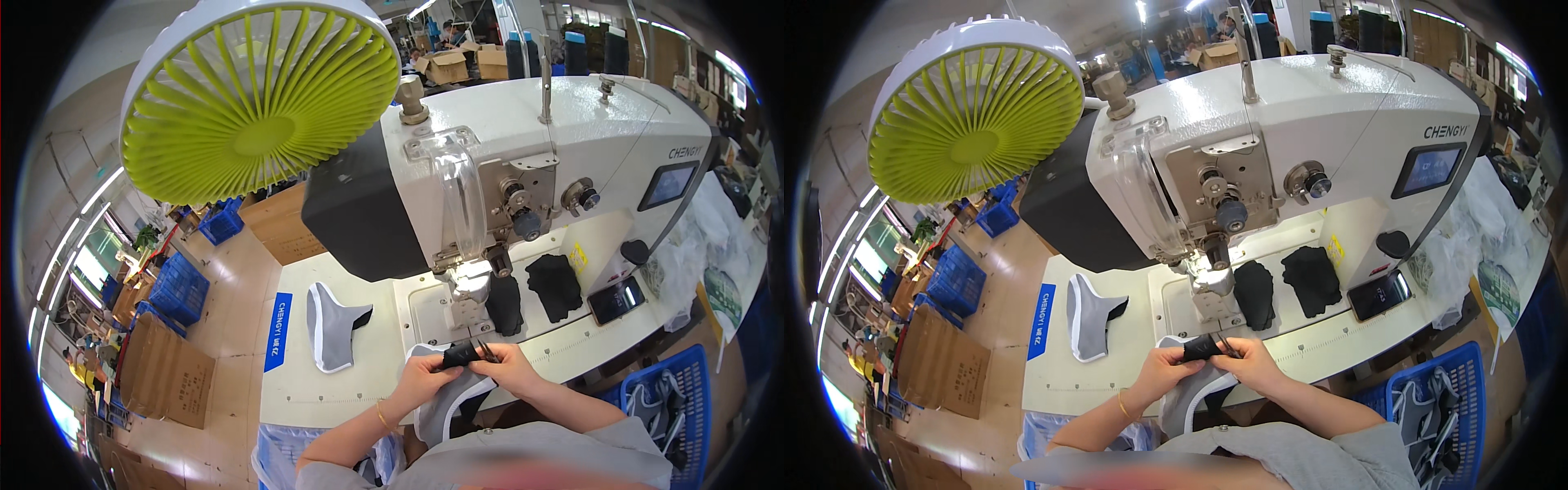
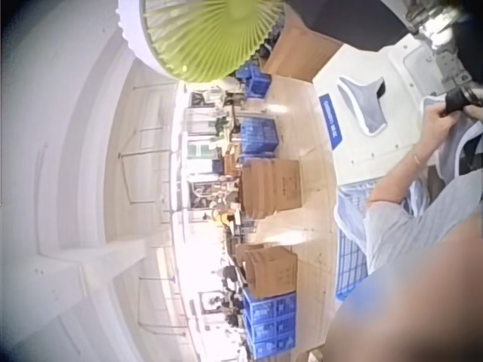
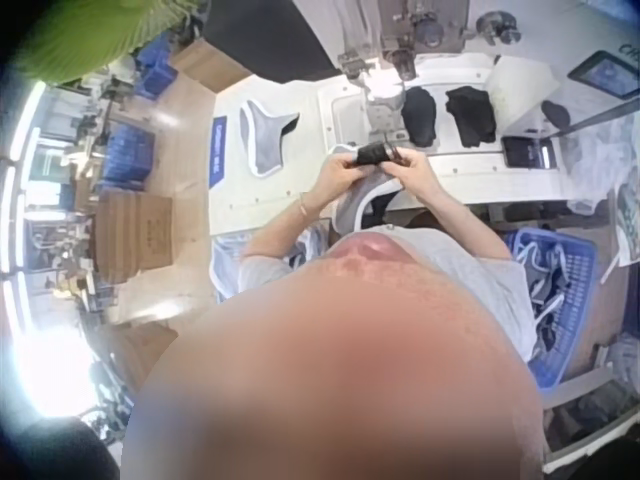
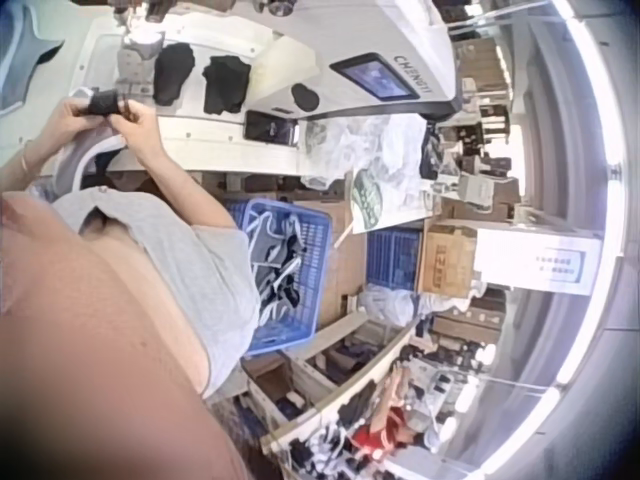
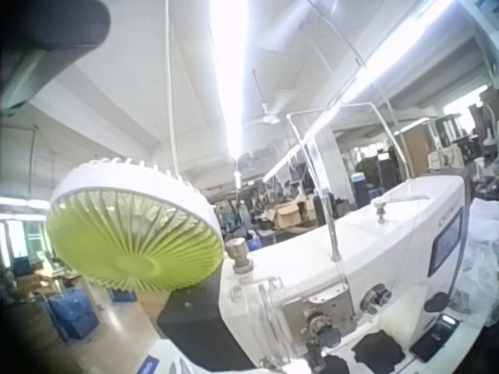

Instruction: Sewing and trimming various fabric and synthetic components of a shoe upper using an industrial sewing machine.

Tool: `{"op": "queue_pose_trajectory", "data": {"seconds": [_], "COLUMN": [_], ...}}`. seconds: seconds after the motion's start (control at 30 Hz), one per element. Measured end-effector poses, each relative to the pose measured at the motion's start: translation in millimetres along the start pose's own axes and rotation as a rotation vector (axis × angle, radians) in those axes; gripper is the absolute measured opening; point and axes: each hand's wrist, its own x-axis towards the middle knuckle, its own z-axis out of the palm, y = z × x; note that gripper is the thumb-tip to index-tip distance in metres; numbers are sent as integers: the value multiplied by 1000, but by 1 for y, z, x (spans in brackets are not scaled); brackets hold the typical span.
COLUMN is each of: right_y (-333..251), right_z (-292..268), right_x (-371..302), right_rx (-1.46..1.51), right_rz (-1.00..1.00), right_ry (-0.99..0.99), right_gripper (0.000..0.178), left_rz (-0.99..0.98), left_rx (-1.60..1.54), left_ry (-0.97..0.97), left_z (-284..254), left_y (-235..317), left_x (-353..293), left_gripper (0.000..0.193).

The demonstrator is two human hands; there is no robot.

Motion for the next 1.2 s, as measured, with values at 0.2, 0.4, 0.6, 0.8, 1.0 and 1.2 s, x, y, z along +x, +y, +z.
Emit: {"op": "queue_pose_trajectory", "data": {"seconds": [0.2, 0.4, 0.6, 0.8, 1.0, 1.2], "right_y": [-4, -16, -24, -29, -39, -42], "right_z": [-11, -12, -12, -14, -16, -22], "right_x": [1, 4, 2, 2, 15, 18], "right_rx": [-147, -523, -653, -507, -757, -956], "right_rz": [-96, -495, -608, -439, -528, -591], "right_ry": [-174, -304, -339, -241, -324, -421], "right_gripper": [18, 20, 26, 20, 16, 15], "left_rz": [-9, -116, 102, 136, 271, 366], "left_rx": [-152, 30, 390, 507, 600, 672], "left_ry": [-223, -392, -576, -453, -320, -339], "left_z": [-25, -38, -35, -30, -18, -17], "left_y": [11, 28, 37, 55, 64, 63], "left_x": [3, 18, 27, 19, 16, 20], "left_gripper": [18, 16, 16, 13, 12, 11]}}
